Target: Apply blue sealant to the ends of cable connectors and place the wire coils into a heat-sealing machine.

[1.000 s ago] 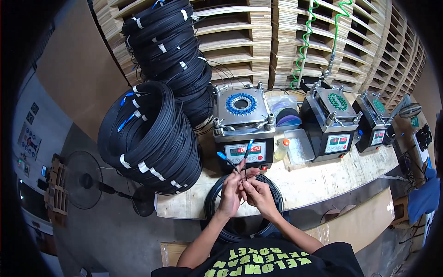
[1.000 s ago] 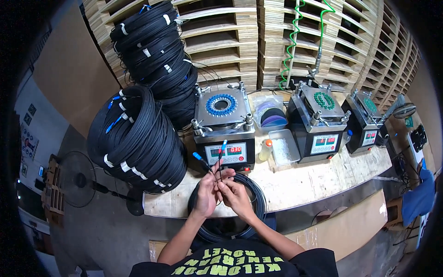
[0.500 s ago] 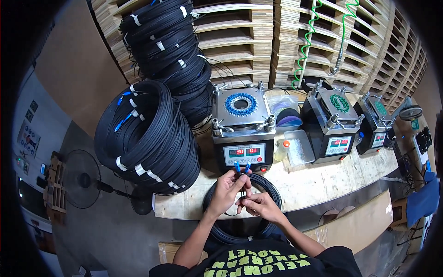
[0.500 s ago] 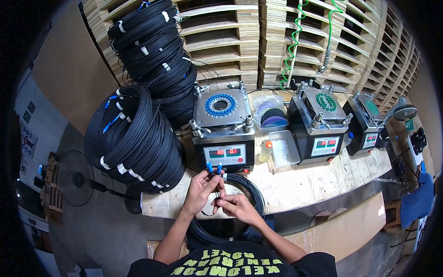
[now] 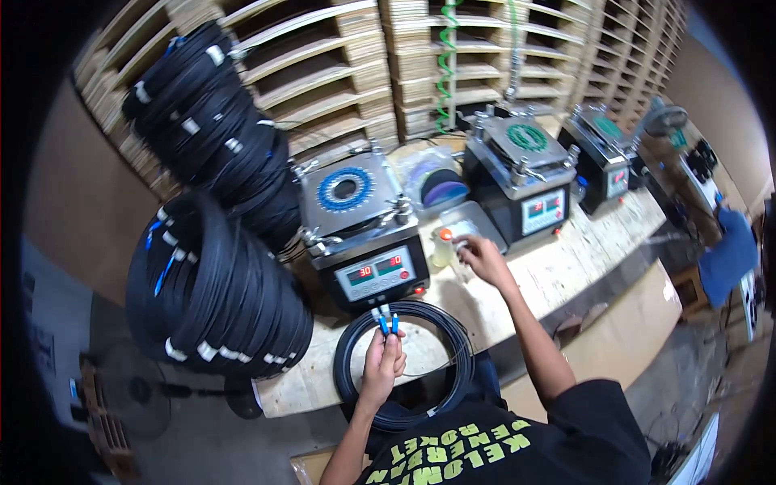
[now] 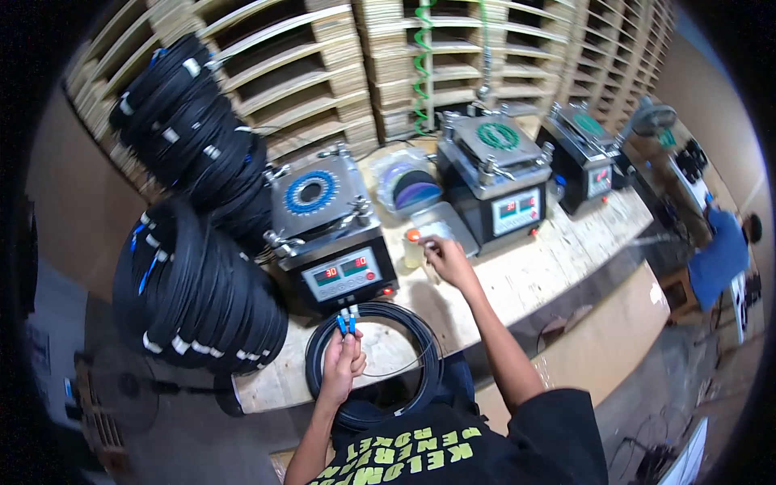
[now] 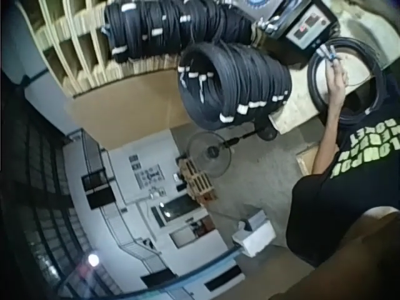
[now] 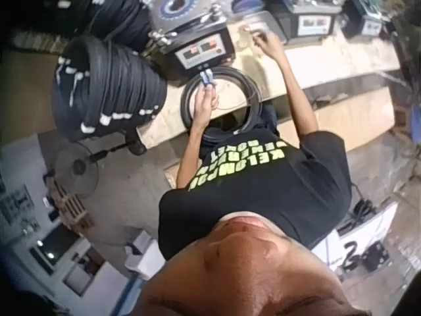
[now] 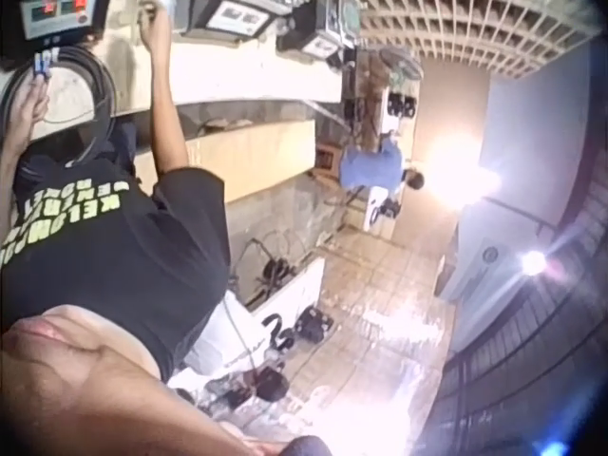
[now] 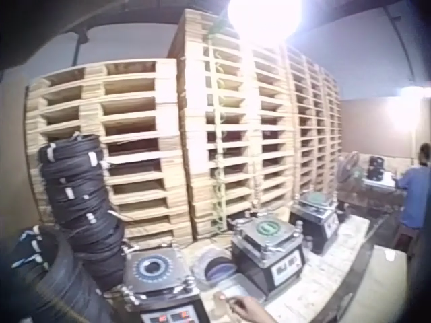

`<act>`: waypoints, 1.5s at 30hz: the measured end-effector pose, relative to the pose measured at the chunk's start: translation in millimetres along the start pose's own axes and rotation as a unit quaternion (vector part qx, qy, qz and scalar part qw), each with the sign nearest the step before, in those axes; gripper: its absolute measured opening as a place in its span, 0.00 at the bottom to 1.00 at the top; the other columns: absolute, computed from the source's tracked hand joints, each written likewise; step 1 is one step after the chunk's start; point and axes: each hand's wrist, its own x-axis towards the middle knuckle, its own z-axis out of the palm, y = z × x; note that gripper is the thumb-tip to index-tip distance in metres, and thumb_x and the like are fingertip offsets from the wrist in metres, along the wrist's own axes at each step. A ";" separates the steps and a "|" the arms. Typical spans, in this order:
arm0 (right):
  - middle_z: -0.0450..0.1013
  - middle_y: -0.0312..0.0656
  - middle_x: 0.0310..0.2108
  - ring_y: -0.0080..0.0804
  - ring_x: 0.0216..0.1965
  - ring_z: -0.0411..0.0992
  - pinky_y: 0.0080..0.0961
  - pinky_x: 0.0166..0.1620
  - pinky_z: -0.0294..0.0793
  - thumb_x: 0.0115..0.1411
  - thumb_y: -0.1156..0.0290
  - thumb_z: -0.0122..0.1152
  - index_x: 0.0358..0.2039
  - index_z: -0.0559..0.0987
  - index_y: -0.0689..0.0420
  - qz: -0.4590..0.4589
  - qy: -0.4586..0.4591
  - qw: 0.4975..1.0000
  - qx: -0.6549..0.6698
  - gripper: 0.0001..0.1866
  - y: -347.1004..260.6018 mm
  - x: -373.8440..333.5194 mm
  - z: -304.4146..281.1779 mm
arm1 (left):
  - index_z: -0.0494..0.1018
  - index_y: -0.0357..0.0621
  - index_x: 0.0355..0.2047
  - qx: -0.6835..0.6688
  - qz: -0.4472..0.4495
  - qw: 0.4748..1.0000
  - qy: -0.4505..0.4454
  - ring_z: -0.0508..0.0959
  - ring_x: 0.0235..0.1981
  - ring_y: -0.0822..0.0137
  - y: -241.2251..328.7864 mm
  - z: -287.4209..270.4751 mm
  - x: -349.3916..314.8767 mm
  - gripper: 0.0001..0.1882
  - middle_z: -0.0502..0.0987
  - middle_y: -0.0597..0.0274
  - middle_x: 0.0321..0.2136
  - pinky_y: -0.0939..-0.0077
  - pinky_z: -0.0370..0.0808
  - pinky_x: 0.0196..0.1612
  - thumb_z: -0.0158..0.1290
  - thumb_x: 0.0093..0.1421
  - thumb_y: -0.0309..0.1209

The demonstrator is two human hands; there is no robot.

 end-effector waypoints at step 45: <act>0.80 0.47 0.32 0.26 0.33 0.79 0.25 0.38 0.78 0.59 0.84 0.59 0.38 0.85 0.65 0.030 0.018 0.998 -0.053 0.09 73.5 27.8 -32.4 | 0.66 0.42 0.45 0.030 -0.060 0.998 0.013 0.51 0.14 0.84 -27.5 -1.6 -5.9 0.13 0.54 0.78 0.15 0.86 0.51 0.17 0.39 0.76 0.39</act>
